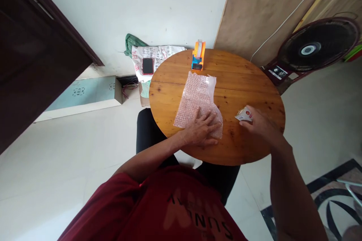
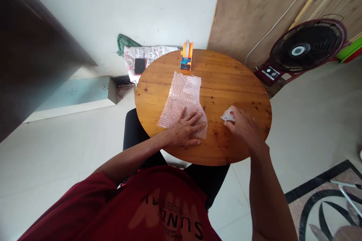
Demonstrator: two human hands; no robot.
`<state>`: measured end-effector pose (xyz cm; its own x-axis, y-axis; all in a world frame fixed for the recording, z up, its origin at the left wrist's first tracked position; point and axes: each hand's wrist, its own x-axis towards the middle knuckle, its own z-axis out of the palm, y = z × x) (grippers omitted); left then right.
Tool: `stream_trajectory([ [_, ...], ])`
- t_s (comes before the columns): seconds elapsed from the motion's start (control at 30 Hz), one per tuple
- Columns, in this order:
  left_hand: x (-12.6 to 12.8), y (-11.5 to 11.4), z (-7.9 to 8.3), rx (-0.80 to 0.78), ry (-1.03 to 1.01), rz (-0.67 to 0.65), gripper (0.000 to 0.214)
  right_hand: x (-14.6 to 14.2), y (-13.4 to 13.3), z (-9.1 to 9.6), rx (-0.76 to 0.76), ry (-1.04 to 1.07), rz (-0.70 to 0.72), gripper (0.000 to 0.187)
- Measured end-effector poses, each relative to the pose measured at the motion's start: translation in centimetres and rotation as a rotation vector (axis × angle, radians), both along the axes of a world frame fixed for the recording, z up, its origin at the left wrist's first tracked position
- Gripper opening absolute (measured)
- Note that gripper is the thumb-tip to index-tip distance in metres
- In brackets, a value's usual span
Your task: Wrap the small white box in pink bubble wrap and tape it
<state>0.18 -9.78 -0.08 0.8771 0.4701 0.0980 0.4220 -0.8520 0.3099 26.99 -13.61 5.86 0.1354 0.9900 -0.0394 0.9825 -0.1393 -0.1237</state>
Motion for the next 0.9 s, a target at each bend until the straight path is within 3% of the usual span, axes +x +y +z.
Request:
stream_trajectory([
  [0.13, 0.1, 0.0, -0.1, 0.011, -0.010, 0.007, 0.075, 1.5, -0.4, -1.1, 0.061, 0.120, -0.200, 0.056],
  [0.23, 0.1, 0.1, -0.1, 0.004, -0.019, 0.013, 0.074, -0.1, -0.6, 0.8, 0.248, 0.456, -0.186, 0.059],
  [0.3, 0.1, 0.0, -0.1, -0.006, -0.044, 0.009, 0.073, -3.1, -0.7, 2.8, 0.310, 0.710, -0.063, 0.063],
  [0.4, 0.0, -0.1, -0.4, -0.059, -0.110, 0.017, 0.069, -10.0, 0.2, 4.9, 0.240, 0.777, 0.162, 0.053],
  [0.5, 0.0, -0.2, -0.8, -0.107, -0.147, 0.056, 0.058, -16.4, 3.3, 4.1, 0.015, 0.938, 0.362, 0.051],
  [0.57, 0.1, -0.2, -0.8, -0.107, -0.141, 0.058, 0.052, -18.6, 6.1, 2.2, -0.070, 1.019, 0.346, 0.043],
  [0.63, 0.1, -0.1, -0.6, -0.093, -0.112, 0.038, 0.059, -18.6, 8.5, 0.0, -0.076, 1.142, 0.284, 0.033],
  [0.7, 0.1, 0.0, -0.2, -0.074, -0.070, 0.018, 0.069, -16.9, 9.9, -1.9, -0.026, 1.215, 0.182, 0.033],
  [0.8, 0.1, 0.1, 0.2, -0.069, -0.044, 0.010, 0.071, -12.7, 10.0, -3.5, 0.042, 1.205, -0.036, 0.038],
  [0.9, 0.1, 0.0, 0.2, -0.073, -0.066, 0.010, 0.072, -9.2, 8.9, -4.3, 0.058, 1.198, -0.101, 0.037],
])
